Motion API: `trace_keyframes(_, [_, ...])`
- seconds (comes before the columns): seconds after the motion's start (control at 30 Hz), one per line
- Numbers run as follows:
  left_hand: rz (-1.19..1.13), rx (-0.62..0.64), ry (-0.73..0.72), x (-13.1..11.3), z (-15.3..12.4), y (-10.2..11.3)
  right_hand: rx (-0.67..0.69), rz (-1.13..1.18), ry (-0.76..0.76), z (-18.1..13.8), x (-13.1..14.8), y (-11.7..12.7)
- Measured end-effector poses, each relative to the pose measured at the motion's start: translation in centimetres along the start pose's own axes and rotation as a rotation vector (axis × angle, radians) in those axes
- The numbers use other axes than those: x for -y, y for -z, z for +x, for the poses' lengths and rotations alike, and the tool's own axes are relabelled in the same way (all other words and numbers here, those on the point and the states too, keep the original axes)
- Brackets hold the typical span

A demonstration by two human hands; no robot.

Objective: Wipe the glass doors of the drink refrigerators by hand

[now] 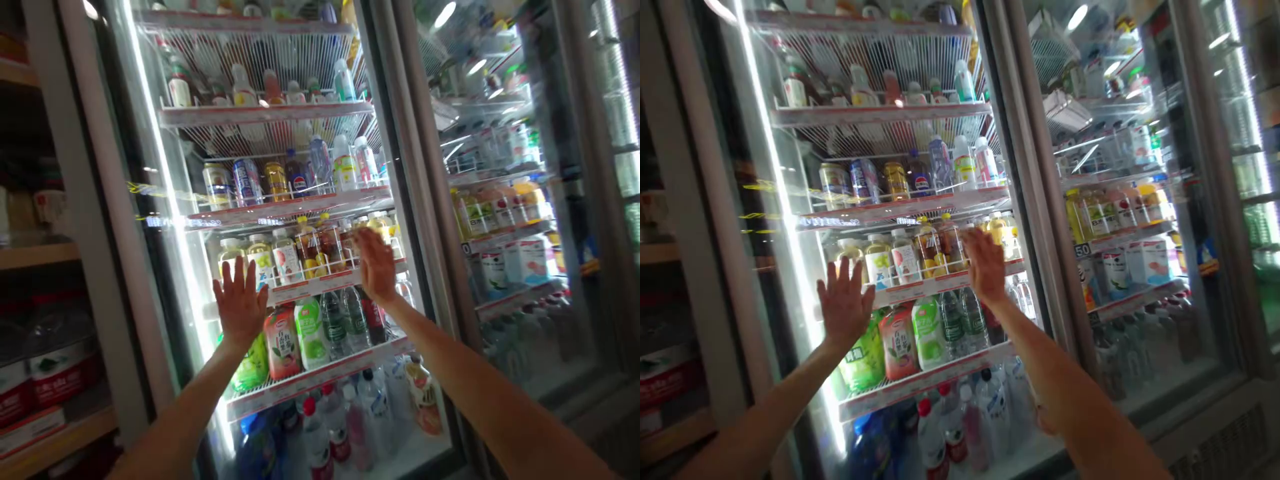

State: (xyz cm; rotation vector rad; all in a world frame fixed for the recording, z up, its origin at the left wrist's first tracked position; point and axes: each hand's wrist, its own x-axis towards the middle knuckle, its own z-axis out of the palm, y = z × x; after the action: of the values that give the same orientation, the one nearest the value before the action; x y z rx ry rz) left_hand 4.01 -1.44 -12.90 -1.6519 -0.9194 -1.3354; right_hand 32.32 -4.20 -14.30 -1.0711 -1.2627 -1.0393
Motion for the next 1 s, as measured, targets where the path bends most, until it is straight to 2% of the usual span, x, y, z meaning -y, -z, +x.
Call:
trace_keyframes(0.07, [0.017, -0.005, -0.005, -0.1, -0.1, -0.2, -0.156, -0.035, -0.261, 0.8, -1.8, 0.2])
trace_keyframes(0.1, [0.022, -0.005, -0.005, -0.2, 0.0, -0.2, -0.187, -0.037, -0.307, 0.8, -1.7, 0.1])
trace_keyframes(0.13, [0.025, -0.003, -0.002, -0.2, 0.0, -0.3, -0.178, -0.027, -0.29, 0.6, -0.9, 0.0])
trace_keyframes(0.17, [0.023, -0.001, 0.002, -0.2, 0.1, -0.3, -0.128, -0.009, -0.211, 0.0, 0.5, -0.3])
trace_keyframes(0.27, [0.007, 0.011, 0.013, -0.3, -0.6, -0.1, 0.111, 0.056, 0.201, -3.0, 4.8, -1.0])
trace_keyframes(0.33, [0.008, 0.023, -0.004, -0.4, -1.7, 0.0, 0.189, 0.071, 0.357, -4.7, 5.2, -0.7])
trace_keyframes(0.37, [0.014, 0.031, -0.022, -0.5, -2.4, 0.1, 0.174, 0.067, 0.335, -5.1, 4.4, -0.3])
trace_keyframes(0.4, [0.022, 0.04, -0.04, -0.7, -3.2, 0.1, 0.12, 0.052, 0.239, -5.2, 3.0, 0.2])
trace_keyframes(0.5, [0.042, 0.059, -0.037, -1.2, -4.7, 0.0, -0.13, -0.01, -0.185, -4.6, -0.7, 1.2])
trace_keyframes(0.57, [0.033, 0.071, 0.01, -1.6, -5.0, -0.1, -0.166, -0.013, -0.28, -4.6, -0.2, 1.0])
trace_keyframes(0.63, [0.012, 0.084, 0.045, -2.0, -5.3, -0.1, -0.024, 0.024, -0.147, -5.7, 2.7, 0.3])
trace_keyframes(0.7, [0.003, 0.109, 0.049, -2.3, -6.1, 0.1, 0.166, 0.076, 0.106, -7.6, 5.6, -0.3])
trace_keyframes(0.77, [0.015, 0.146, 0.039, -2.7, -7.5, 0.5, 0.277, 0.109, 0.282, -9.1, 6.4, -0.2])
trace_keyframes(0.8, [0.022, 0.171, 0.03, -2.8, -8.5, 0.6, 0.281, 0.111, 0.287, -9.4, 5.7, 0.1])
trace_keyframes(0.87, [0.031, 0.224, 0.013, -3.3, -10.3, 0.8, 0.173, 0.066, 0.109, -9.3, 2.9, 1.0])
trace_keyframes(0.93, [0.033, 0.263, 0.017, -4.0, -11.6, 0.9, -0.016, 0.01, -0.141, -8.7, 0.4, 1.6])
trace_keyframes(1.0, [0.036, 0.27, 0.062, -4.8, -12.1, 0.8, -0.111, 0.005, -0.233, -8.7, 0.3, 1.5])
